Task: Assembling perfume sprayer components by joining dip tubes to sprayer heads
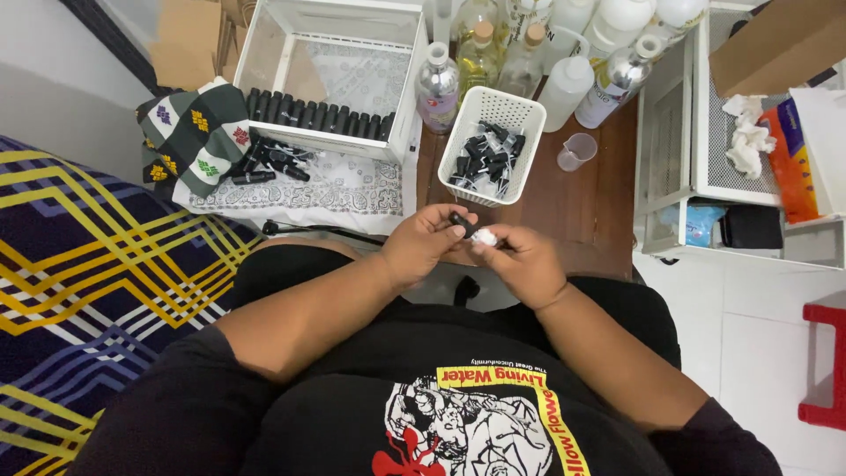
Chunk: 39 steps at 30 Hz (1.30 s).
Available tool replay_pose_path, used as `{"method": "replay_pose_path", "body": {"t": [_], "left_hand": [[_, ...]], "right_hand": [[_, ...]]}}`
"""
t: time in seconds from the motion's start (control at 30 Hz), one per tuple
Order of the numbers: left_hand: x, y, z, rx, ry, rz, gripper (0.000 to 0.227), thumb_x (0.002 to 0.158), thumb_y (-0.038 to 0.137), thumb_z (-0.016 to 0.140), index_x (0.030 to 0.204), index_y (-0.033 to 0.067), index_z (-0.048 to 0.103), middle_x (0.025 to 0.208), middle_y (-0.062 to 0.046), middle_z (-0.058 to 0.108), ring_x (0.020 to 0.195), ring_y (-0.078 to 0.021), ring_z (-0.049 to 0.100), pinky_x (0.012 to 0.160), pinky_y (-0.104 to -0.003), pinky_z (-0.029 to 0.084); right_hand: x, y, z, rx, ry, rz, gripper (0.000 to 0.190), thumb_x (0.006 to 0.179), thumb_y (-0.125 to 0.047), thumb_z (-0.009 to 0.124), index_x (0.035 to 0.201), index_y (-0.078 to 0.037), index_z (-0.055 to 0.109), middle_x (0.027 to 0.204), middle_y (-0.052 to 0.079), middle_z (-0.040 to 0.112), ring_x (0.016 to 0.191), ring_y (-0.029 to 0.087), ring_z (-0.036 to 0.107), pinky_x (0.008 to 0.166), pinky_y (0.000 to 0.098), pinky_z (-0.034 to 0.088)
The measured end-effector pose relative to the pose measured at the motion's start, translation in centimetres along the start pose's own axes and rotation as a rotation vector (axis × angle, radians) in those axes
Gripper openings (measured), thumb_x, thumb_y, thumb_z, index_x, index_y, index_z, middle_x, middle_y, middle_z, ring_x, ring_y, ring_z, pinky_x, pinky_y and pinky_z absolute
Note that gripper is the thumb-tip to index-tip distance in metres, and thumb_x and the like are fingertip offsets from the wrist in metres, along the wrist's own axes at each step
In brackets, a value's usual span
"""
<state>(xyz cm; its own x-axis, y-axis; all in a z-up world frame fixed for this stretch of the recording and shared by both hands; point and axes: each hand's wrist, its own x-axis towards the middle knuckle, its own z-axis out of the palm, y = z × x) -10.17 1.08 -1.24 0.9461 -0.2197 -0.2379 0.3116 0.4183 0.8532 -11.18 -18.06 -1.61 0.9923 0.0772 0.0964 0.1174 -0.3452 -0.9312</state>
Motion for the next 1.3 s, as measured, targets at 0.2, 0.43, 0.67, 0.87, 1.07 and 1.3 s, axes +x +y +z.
{"method": "replay_pose_path", "body": {"t": [0.2, 0.43, 0.67, 0.87, 1.07, 1.3], "left_hand": [[-1.2, 1.0, 0.7, -0.068, -0.007, -0.013, 0.032, 0.094, 0.002, 0.070, 0.125, -0.0016, 0.061, 0.112, -0.013, 0.075, 0.089, -0.0179, 0.076, 0.074, -0.025, 0.065], [1.8, -0.9, -2.6, -0.144, 0.154, -0.002, 0.027, 0.098, 0.005, 0.066, 0.124, 0.0011, 0.060, 0.115, -0.017, 0.075, 0.083, -0.0207, 0.078, 0.068, -0.023, 0.064], [1.2, 2.1, -2.5, -0.214, 0.238, 0.023, 0.024, 0.099, 0.007, 0.066, 0.121, 0.0042, 0.059, 0.113, -0.015, 0.076, 0.081, -0.0196, 0.077, 0.068, -0.023, 0.064], [1.2, 4.4, -2.5, -0.196, 0.290, 0.061, 0.017, 0.103, 0.011, 0.060, 0.120, 0.0100, 0.060, 0.110, -0.010, 0.076, 0.079, -0.0170, 0.076, 0.067, -0.023, 0.062], [0.3, 3.3, -1.4, -0.027, 0.221, 0.119, 0.021, 0.094, 0.006, 0.072, 0.114, 0.0089, 0.066, 0.107, -0.009, 0.077, 0.075, -0.0138, 0.074, 0.064, -0.019, 0.060], [1.5, -1.4, -1.5, -0.035, 0.110, 0.020, 0.030, 0.087, 0.004, 0.082, 0.111, 0.0010, 0.065, 0.099, -0.013, 0.077, 0.075, -0.0191, 0.077, 0.062, -0.027, 0.065]], "right_hand": [[0.2, 0.0, -0.4, -0.168, -0.080, -0.238, 0.012, 0.080, -0.018, 0.085, 0.091, -0.017, 0.078, 0.078, 0.008, 0.074, 0.081, 0.031, 0.074, 0.074, 0.0410, 0.057], [0.5, 3.3, -0.1, -0.301, -0.024, -0.408, 0.017, 0.075, -0.024, 0.087, 0.089, -0.019, 0.079, 0.082, 0.003, 0.075, 0.084, 0.026, 0.074, 0.080, 0.0382, 0.058], [1.4, 3.5, -1.4, -0.199, -0.053, -0.390, 0.014, 0.077, -0.016, 0.087, 0.087, -0.012, 0.078, 0.083, 0.009, 0.076, 0.086, 0.032, 0.074, 0.086, 0.0411, 0.058], [1.8, 4.7, -2.6, -0.366, 0.004, -0.266, 0.018, 0.075, -0.021, 0.087, 0.089, -0.013, 0.078, 0.087, 0.010, 0.076, 0.089, 0.034, 0.073, 0.086, 0.0454, 0.058], [1.9, 3.9, -3.4, -0.279, 0.216, -0.147, 0.020, 0.085, -0.025, 0.085, 0.103, -0.017, 0.078, 0.092, 0.005, 0.075, 0.094, 0.027, 0.072, 0.087, 0.0400, 0.056], [0.8, 0.1, -0.4, -0.197, 0.062, -0.475, 0.025, 0.079, -0.016, 0.087, 0.103, -0.012, 0.080, 0.089, 0.007, 0.077, 0.088, 0.031, 0.073, 0.087, 0.0424, 0.059]]}}
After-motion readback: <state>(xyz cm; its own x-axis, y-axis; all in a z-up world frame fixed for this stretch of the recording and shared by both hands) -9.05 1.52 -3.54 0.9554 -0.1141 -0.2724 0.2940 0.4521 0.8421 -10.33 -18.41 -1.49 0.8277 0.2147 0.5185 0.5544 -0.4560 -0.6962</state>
